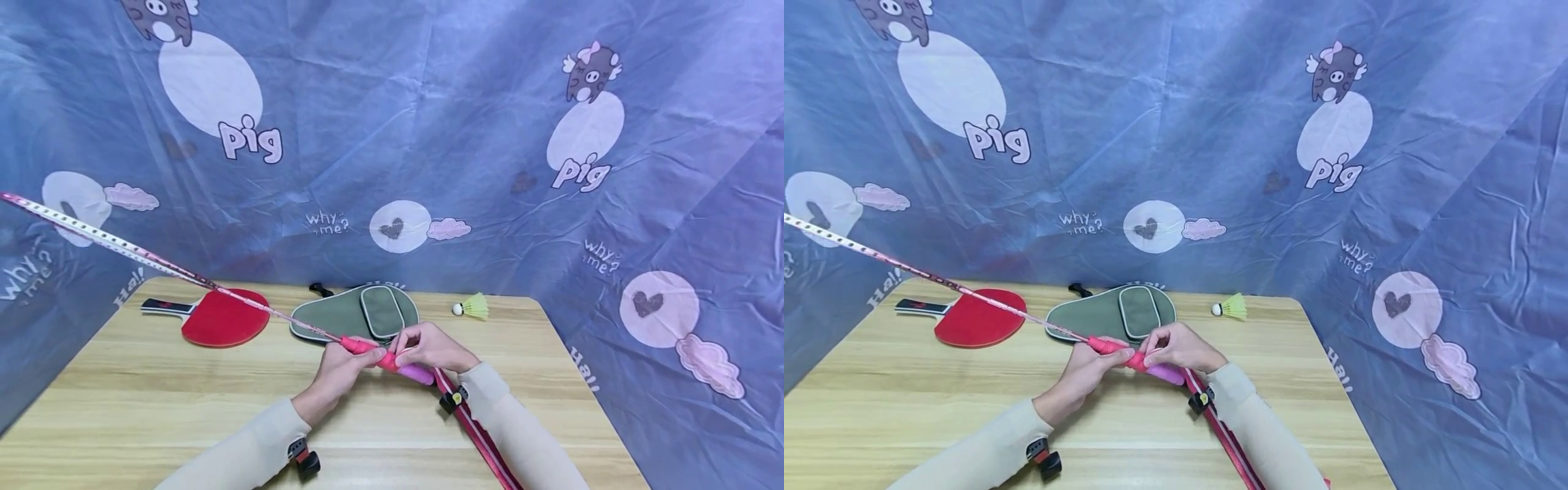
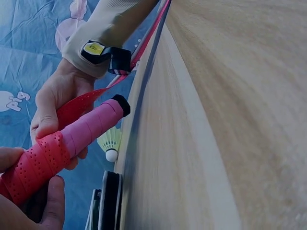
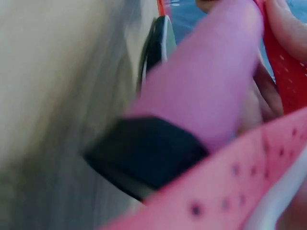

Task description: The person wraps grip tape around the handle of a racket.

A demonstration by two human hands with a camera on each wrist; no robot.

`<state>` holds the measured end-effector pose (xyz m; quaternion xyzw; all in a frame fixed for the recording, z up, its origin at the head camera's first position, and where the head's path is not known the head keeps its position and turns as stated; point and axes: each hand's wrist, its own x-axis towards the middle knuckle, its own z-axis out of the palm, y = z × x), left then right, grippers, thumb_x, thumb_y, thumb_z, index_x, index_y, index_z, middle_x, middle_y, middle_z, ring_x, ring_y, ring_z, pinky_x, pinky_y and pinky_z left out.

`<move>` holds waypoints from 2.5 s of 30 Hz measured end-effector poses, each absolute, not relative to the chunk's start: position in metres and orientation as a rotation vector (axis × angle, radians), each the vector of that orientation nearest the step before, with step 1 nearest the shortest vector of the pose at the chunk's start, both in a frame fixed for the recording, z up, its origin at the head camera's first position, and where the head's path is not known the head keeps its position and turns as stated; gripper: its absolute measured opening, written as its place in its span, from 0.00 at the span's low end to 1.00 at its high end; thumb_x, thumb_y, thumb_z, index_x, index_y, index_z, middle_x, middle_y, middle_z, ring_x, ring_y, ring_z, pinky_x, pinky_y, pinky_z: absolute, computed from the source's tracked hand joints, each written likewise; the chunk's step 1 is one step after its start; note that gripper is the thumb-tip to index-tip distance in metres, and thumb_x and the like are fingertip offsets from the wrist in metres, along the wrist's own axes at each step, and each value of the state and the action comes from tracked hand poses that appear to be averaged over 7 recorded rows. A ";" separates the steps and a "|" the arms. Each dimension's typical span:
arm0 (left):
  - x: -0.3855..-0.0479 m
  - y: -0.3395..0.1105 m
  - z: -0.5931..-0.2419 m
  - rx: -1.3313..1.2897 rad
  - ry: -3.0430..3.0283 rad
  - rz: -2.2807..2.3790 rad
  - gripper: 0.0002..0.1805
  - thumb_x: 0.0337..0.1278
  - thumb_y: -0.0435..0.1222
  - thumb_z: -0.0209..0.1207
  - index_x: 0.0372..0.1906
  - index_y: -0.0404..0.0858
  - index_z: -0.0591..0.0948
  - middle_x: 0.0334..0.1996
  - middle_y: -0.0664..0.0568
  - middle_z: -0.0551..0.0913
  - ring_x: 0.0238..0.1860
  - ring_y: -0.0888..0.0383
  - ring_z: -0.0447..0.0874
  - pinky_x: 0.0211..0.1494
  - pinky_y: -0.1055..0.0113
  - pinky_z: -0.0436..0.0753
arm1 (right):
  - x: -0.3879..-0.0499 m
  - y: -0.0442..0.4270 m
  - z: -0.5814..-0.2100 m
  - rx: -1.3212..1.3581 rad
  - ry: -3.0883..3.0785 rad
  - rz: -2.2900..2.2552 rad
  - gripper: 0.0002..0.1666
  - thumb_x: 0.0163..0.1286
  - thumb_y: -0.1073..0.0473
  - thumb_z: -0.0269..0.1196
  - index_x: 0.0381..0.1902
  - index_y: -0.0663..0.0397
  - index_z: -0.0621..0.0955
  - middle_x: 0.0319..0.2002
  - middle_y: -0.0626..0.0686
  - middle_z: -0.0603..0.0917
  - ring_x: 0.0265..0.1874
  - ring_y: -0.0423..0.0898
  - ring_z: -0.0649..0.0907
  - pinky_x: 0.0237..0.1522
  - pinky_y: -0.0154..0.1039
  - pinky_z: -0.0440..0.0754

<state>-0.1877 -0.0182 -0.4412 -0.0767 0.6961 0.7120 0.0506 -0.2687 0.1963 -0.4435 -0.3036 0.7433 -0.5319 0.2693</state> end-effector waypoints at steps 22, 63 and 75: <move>-0.186 -0.017 -0.434 -0.169 2.065 2.152 0.19 0.43 0.27 0.72 0.46 0.28 0.86 0.38 0.46 0.90 0.36 0.61 0.84 0.42 0.72 0.81 | -0.276 0.209 -0.446 -0.818 1.987 -1.349 0.07 0.65 0.59 0.69 0.35 0.59 0.87 0.30 0.41 0.86 0.30 0.34 0.79 0.34 0.28 0.79; -0.188 -0.025 -0.437 -0.023 1.909 2.147 0.21 0.40 0.23 0.70 0.47 0.28 0.85 0.38 0.49 0.91 0.38 0.59 0.87 0.48 0.69 0.83 | -0.270 0.203 -0.468 -0.643 1.380 -1.564 0.14 0.76 0.66 0.52 0.47 0.53 0.85 0.43 0.48 0.89 0.39 0.45 0.89 0.47 0.35 0.86; -0.189 -0.019 -0.437 -0.097 2.021 2.197 0.24 0.46 0.27 0.71 0.53 0.28 0.82 0.48 0.41 0.88 0.42 0.62 0.85 0.49 0.73 0.81 | -0.272 0.202 -0.470 -0.733 1.532 -1.688 0.12 0.71 0.67 0.56 0.42 0.46 0.83 0.37 0.42 0.85 0.36 0.37 0.82 0.39 0.30 0.82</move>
